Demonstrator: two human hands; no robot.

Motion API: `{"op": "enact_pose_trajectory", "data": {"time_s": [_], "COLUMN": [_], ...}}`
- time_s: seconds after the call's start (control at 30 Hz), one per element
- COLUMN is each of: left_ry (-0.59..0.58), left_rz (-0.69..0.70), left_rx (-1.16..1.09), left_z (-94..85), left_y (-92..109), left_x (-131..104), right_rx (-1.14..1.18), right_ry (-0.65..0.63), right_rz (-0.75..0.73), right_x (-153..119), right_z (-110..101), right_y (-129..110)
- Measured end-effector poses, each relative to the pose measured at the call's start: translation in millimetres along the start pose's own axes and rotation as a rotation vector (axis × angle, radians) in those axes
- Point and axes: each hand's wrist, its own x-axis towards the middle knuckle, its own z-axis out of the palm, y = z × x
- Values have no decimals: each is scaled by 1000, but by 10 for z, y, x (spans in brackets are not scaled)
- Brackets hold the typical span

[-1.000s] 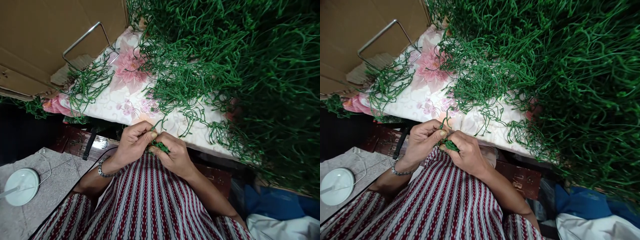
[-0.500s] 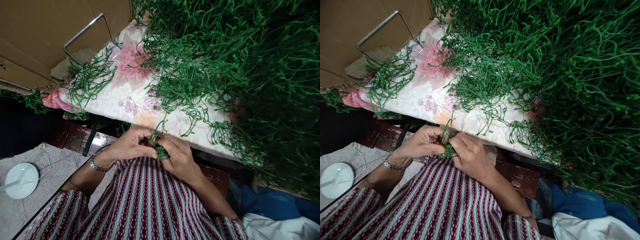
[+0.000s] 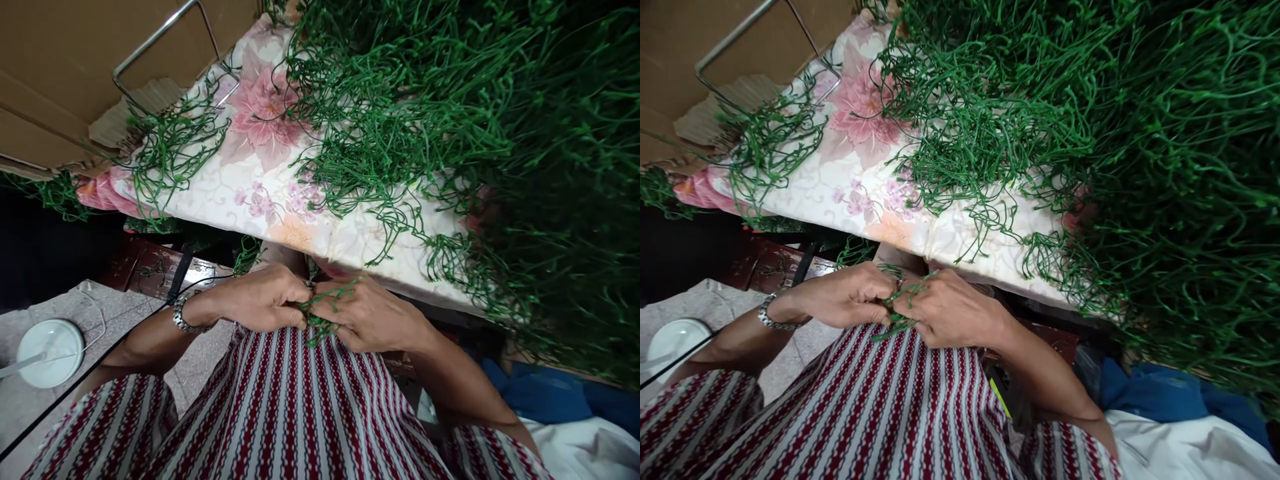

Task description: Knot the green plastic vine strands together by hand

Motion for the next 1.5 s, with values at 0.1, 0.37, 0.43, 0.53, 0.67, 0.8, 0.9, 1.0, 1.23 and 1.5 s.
{"op": "enact_pose_trajectory", "data": {"time_s": [0.1,0.37,0.43,0.53,0.67,0.8,0.9,1.0,1.23,1.5], "left_ry": [-129,-201,-204,-252,-110,190,419,598,924,1091], "left_rz": [65,65,72,86,24,-37,-52,-64,-43,100], "left_rx": [1,-62,-95,-160,-309,-538,-648,-696,-910,-895], "left_z": [-30,0,5,-33,-112,-110,-77,-28,110,163], "left_y": [51,140,141,120,53,25,55,69,22,38], "left_x": [-12,6,2,-63,-191,-165,-88,-34,113,222], "right_rx": [117,373,492,654,712,587,556,643,905,757], "right_ry": [-48,-162,-176,-210,-68,194,342,479,776,758], "right_rz": [-102,-211,-200,-218,-126,63,156,248,374,490], "right_x": [25,94,96,12,-189,-177,-36,111,302,334], "right_z": [-48,-134,-145,-232,-449,-474,-291,-53,302,318], "right_y": [-2,39,51,86,132,76,15,-5,7,26]}}
